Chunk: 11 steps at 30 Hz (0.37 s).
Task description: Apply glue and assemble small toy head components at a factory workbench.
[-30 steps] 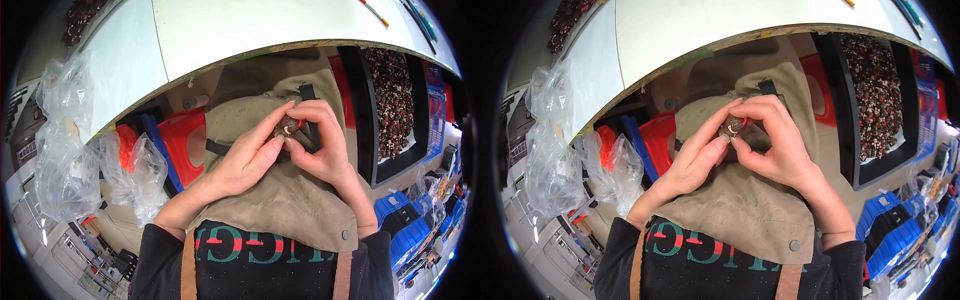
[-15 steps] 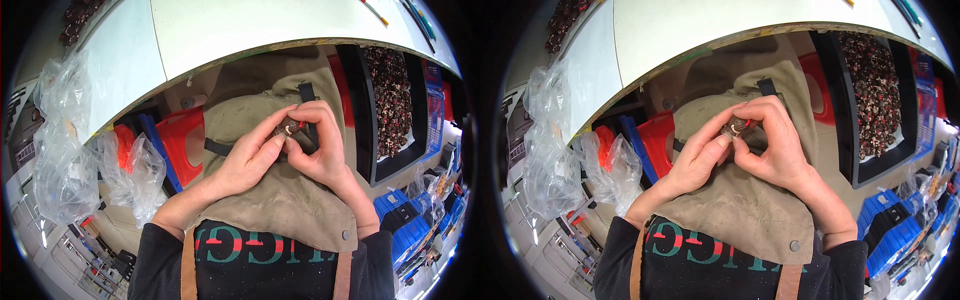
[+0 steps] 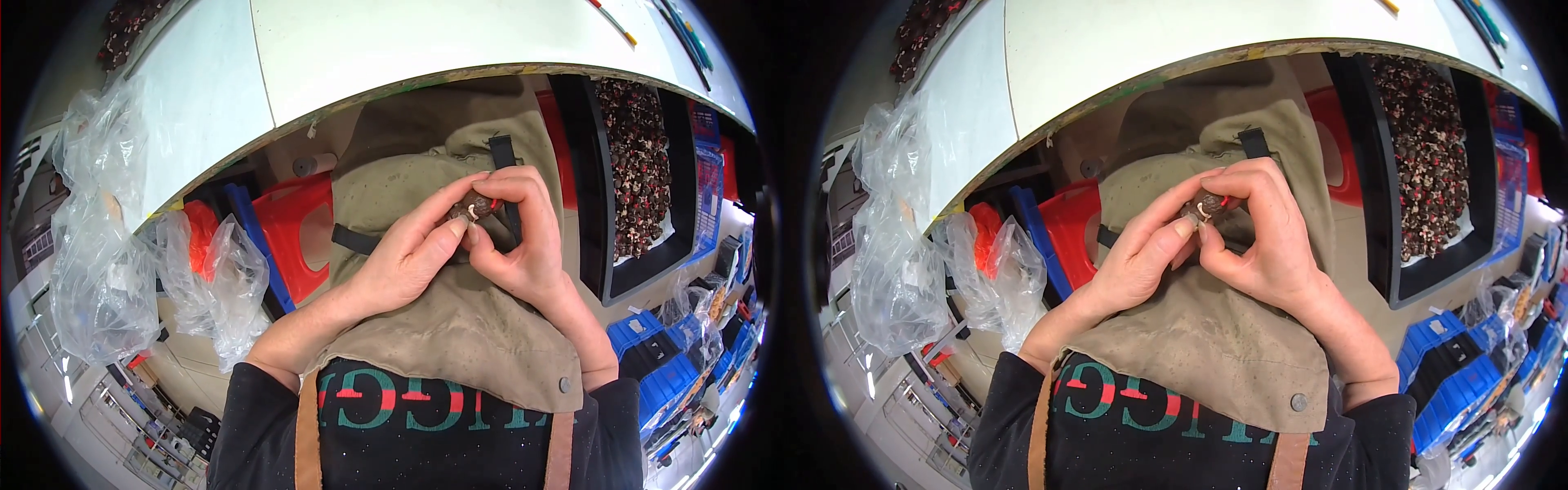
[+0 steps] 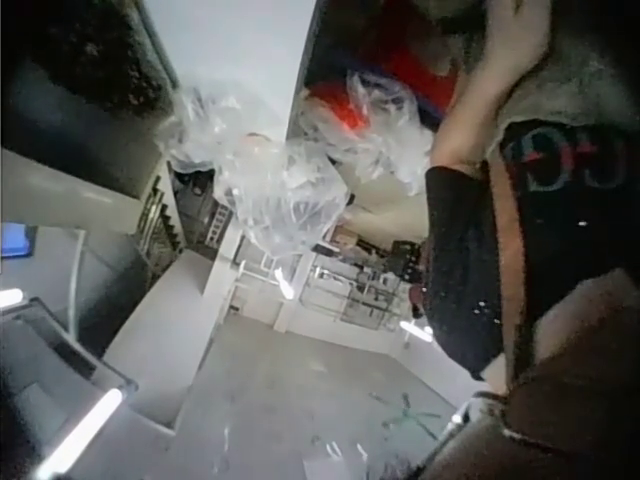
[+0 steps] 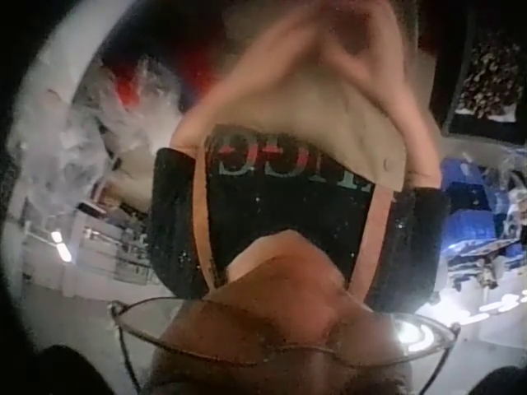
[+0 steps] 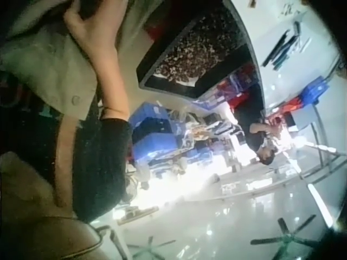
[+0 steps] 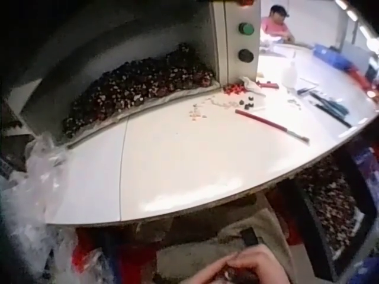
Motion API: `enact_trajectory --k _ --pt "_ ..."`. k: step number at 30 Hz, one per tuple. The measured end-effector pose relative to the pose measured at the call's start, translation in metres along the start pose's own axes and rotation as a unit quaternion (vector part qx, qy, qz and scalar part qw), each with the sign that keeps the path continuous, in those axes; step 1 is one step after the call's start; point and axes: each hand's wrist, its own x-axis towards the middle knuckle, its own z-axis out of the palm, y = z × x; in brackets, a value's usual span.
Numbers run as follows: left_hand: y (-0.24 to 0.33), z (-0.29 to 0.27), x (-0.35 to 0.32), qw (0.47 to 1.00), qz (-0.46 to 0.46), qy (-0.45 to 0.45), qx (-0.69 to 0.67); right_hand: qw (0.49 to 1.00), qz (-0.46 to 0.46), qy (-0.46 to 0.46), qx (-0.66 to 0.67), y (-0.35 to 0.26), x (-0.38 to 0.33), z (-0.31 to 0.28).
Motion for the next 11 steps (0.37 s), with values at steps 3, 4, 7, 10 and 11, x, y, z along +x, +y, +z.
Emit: enact_trajectory --k 3,4,7,10,11 --pt "-0.0008 0.0005 0.0004 1.0 -0.001 -0.003 -0.015 1.0 -0.001 0.001 -0.001 0.0011 -0.0006 -0.0001" --pt "-0.0009 0.0008 0.0009 1.0 -0.002 -0.004 -0.02 1.0 -0.001 0.0 -0.003 0.0011 -0.0007 -0.0001" --pt "-0.0004 0.0027 0.0016 1.0 -0.005 0.003 -0.025 1.0 -0.005 0.005 0.001 0.0019 0.0004 -0.0021" --pt "0.0021 0.0008 0.0041 0.999 -0.024 -0.021 -0.013 1.0 -0.002 0.003 -0.005 -0.0011 -0.001 -0.0056" --pt "0.0033 0.0026 0.0058 0.999 -0.019 -0.032 -0.014 1.0 0.001 0.001 0.004 -0.0036 -0.0025 -0.0055"
